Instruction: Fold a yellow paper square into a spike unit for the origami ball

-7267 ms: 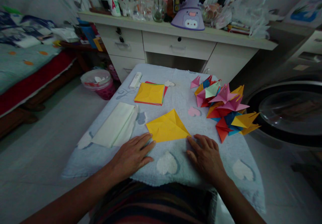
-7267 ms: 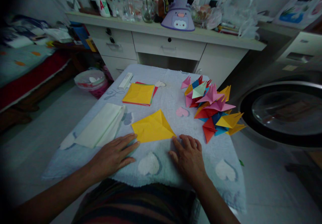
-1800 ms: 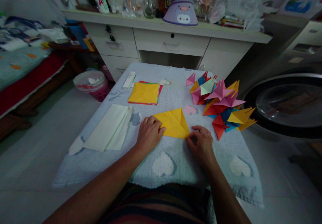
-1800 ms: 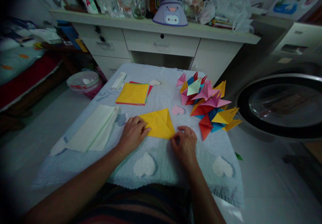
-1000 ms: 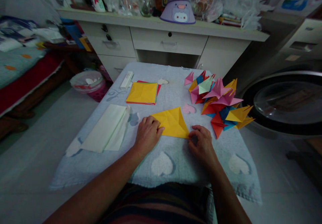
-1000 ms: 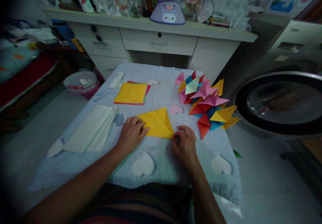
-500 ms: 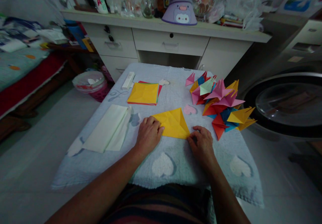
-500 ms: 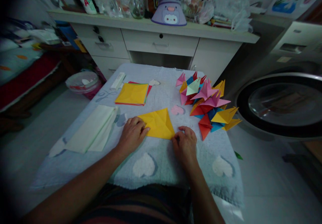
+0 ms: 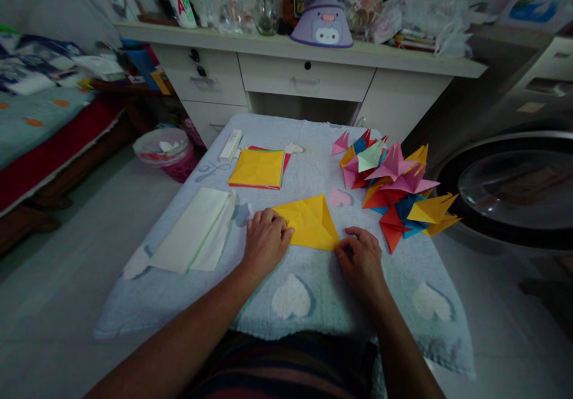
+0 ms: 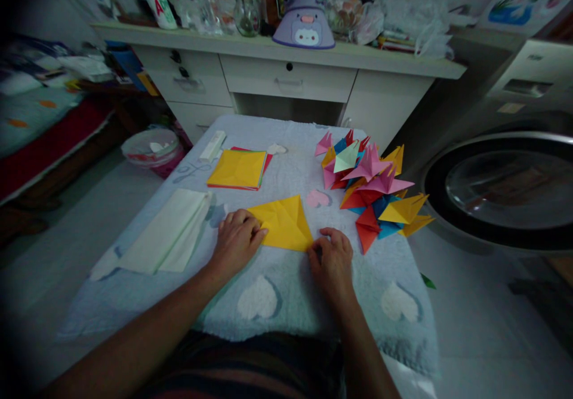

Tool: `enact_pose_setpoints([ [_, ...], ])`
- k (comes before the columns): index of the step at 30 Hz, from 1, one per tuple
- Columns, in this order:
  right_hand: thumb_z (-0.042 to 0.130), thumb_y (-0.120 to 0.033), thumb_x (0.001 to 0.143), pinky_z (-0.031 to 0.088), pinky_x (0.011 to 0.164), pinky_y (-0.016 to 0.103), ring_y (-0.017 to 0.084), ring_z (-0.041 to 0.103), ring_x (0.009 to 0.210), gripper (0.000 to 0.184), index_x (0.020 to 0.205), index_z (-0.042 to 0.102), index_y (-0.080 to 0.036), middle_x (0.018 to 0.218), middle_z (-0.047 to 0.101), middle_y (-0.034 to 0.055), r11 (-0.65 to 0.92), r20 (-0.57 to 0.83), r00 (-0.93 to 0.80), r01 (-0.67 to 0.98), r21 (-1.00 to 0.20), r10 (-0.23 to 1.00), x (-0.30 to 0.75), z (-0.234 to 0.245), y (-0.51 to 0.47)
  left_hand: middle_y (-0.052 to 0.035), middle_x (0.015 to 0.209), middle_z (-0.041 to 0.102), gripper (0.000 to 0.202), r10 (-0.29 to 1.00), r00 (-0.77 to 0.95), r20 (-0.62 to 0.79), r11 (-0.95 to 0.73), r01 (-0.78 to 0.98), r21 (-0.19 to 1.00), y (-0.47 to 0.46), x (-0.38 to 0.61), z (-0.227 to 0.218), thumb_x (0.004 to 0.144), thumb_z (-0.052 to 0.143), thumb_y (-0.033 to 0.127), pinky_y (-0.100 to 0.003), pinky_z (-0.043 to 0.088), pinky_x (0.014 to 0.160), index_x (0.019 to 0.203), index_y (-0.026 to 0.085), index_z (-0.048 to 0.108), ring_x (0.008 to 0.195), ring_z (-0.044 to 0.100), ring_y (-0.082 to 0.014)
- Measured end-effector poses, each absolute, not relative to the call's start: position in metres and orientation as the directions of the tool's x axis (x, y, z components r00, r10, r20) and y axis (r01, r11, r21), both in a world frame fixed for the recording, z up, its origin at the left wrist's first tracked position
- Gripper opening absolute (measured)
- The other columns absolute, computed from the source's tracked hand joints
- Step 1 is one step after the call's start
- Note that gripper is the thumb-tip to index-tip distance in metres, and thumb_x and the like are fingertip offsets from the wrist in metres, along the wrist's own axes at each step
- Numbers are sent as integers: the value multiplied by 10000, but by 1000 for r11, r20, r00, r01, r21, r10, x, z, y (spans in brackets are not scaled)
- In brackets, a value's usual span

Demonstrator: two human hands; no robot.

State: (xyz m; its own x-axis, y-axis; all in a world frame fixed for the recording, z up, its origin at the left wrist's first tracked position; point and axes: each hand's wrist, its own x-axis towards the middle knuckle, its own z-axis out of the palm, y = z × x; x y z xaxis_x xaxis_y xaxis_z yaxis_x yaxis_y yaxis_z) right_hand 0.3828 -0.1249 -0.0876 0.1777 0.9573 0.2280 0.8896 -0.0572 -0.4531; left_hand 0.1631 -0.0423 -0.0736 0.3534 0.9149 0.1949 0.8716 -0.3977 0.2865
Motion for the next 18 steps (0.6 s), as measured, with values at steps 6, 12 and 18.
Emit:
enact_pose_setpoints([
  [6, 597, -217, 806, 403, 959, 501, 305, 517, 1082, 78, 760, 652, -190, 1141, 589, 122, -47, 236, 167, 895, -443, 957, 383, -87, -124, -73, 976, 578, 166, 922, 346, 176, -383, 882, 274, -42, 164, -72, 875, 587, 340, -418, 395, 800, 785, 202, 611, 975, 503, -265],
  [12, 587, -214, 802, 413, 941, 490, 298, 528, 1066, 64, 774, 641, -197, 1126, 594, 118, -40, 254, 163, 903, -429, 953, 383, -90, -124, -72, 973, 576, 163, 924, 340, 177, -376, 891, 254, -43, 165, -72, 870, 598, 348, -419, 392, 800, 794, 203, 599, 971, 501, -267],
  [18, 539, -148, 837, 365, 1007, 522, 300, 467, 1194, 185, 983, 639, -204, 1203, 591, 111, 19, 367, 117, 938, -346, 923, 375, -86, -126, -74, 994, 565, 172, 931, 305, 199, -351, 895, 275, -44, 166, -74, 841, 640, 342, -414, 383, 830, 908, 203, 564, 998, 489, -271],
])
